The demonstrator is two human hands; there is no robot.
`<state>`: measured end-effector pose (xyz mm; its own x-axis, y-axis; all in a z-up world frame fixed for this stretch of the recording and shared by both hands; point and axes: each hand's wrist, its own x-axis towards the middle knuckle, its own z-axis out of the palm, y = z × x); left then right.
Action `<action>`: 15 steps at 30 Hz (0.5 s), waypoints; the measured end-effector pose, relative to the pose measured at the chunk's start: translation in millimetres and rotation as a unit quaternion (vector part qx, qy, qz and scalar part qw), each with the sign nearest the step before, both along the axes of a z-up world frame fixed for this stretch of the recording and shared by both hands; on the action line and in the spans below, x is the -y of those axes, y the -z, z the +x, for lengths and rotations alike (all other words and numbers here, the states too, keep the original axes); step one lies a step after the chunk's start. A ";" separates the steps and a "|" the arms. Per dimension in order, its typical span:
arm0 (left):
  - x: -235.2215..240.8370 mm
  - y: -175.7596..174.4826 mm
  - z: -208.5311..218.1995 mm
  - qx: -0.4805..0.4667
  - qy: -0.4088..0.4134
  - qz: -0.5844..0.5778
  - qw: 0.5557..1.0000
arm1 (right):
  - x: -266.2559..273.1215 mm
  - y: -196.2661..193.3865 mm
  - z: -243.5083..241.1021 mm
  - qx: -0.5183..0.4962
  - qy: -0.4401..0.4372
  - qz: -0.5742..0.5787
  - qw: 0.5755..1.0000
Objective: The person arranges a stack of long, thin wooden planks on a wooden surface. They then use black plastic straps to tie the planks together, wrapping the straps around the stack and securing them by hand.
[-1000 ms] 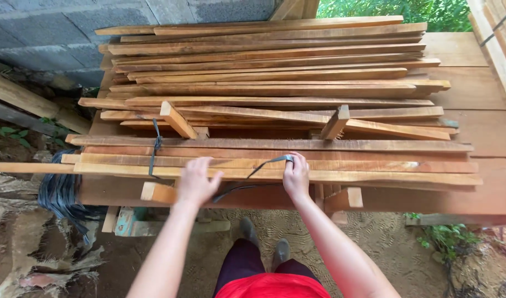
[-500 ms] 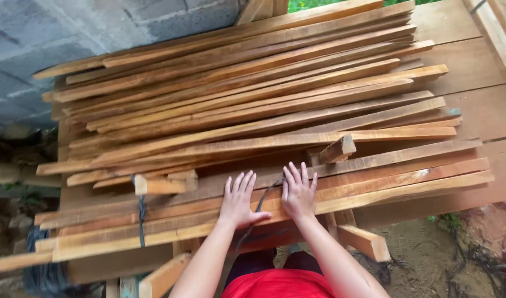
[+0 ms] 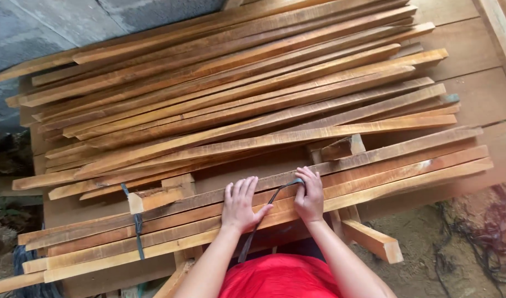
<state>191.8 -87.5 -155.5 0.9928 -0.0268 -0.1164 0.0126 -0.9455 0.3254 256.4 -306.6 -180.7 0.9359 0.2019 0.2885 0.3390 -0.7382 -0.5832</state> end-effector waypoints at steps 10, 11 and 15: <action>35.6 6.0 86.4 -0.089 -0.049 -0.053 0.993 | 71.4 39.2 -83.6 -0.383 0.254 0.288 0.840; 43.7 0.2 94.4 -0.168 -0.036 -0.063 0.983 | 73.1 29.9 -85.3 -0.482 0.279 0.266 0.787; 68.2 -1.8 132.0 -0.310 0.006 -0.093 0.946 | 86.6 76.6 -93.2 -0.392 0.141 0.256 0.872</action>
